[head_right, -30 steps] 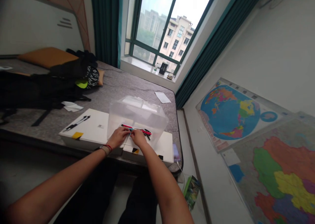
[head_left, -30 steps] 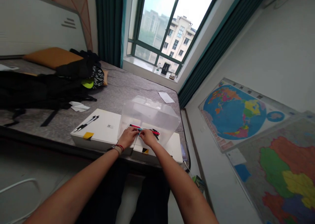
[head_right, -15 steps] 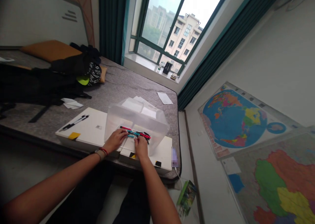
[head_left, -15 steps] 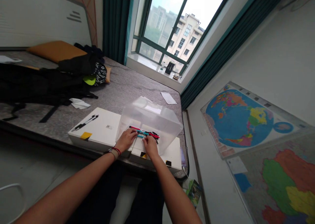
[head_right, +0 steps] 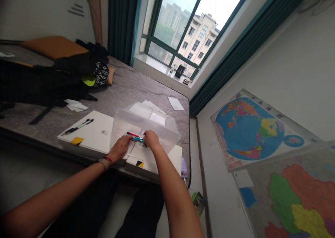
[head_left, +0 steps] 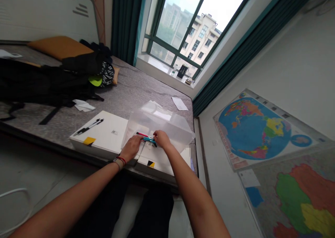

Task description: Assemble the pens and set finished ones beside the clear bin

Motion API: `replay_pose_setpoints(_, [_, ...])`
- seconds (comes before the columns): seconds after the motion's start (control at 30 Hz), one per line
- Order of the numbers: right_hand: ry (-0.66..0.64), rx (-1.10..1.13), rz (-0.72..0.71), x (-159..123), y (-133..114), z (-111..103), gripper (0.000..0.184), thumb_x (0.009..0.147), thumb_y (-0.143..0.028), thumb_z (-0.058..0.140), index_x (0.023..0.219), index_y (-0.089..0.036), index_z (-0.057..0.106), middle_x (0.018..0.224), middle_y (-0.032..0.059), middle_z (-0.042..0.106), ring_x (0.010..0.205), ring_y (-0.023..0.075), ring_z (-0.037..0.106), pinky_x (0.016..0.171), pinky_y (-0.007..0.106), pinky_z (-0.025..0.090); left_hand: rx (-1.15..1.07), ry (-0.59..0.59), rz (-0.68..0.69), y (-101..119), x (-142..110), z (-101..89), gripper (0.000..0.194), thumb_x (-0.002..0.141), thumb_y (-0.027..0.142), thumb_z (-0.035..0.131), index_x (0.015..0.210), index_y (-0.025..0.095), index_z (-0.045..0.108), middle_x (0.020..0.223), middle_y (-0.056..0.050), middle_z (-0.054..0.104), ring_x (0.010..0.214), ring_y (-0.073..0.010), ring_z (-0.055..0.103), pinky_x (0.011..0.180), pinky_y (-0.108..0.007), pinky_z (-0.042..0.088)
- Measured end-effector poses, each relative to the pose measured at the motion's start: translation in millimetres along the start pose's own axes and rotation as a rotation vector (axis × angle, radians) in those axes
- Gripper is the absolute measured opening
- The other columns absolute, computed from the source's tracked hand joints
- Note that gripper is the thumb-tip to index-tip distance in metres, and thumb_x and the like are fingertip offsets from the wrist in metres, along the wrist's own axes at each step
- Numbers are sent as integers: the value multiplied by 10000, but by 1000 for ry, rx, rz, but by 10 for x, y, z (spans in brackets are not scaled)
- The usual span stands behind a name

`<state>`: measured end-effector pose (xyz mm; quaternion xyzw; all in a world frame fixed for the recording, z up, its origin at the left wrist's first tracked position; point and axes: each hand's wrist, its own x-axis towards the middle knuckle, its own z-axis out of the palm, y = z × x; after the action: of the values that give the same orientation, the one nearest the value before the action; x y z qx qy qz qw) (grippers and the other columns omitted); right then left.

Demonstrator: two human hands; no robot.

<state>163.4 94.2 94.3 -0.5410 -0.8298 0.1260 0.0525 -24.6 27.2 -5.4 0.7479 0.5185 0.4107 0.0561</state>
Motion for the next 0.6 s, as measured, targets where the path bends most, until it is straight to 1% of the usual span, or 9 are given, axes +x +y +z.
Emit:
replay_pose_setpoints(0.1, [-140, -50, -131, 110, 0, 4, 226, 809, -175, 648, 1018, -208, 727, 1069, 91, 705, 982, 219, 630, 821, 269, 439, -47, 29, -34, -3, -11, 8, 244, 984, 220, 365, 1168, 186, 520, 1063, -90, 624, 1022, -222, 599, 949, -416, 487])
replay_pose_setpoints(0.2, [-223, -124, -164, 131, 37, 40, 236, 769, -177, 688, 998, -216, 729, 1062, 93, 704, 974, 226, 637, 784, 263, 448, -57, 46, -75, -5, -28, 21, 237, 983, 209, 355, 1170, 186, 499, 1057, -89, 624, 1014, -219, 610, 929, -391, 500])
replay_pose_setpoints(0.33, [-194, -224, -90, 67, 103, 52, 194, 828, -172, 613, 994, -208, 707, 1060, 104, 692, 967, 223, 641, 761, 267, 454, -12, 46, -113, -3, -52, 27, 234, 962, 157, 348, 1146, 183, 490, 1018, -90, 613, 974, -219, 617, 900, -374, 506])
replay_pose_setpoints(0.43, [-129, -269, -42, -1, 125, 7, 201, 877, -158, 551, 1031, -200, 674, 1066, 115, 677, 970, 221, 637, 788, 280, 454, 10, 19, -109, 16, -52, -1, 302, 903, 71, 348, 1134, 184, 505, 1025, -88, 592, 968, -211, 608, 905, -365, 504])
replay_pose_setpoints(0.6, [-59, -290, -46, -75, 107, -111, 210, 905, -146, 495, 1027, -187, 661, 1062, 125, 661, 938, 223, 643, 796, 295, 457, 32, -51, -86, 66, -25, -75, 413, 810, -1, 373, 1119, 182, 576, 1112, -102, 554, 1059, -211, 572, 981, -366, 476])
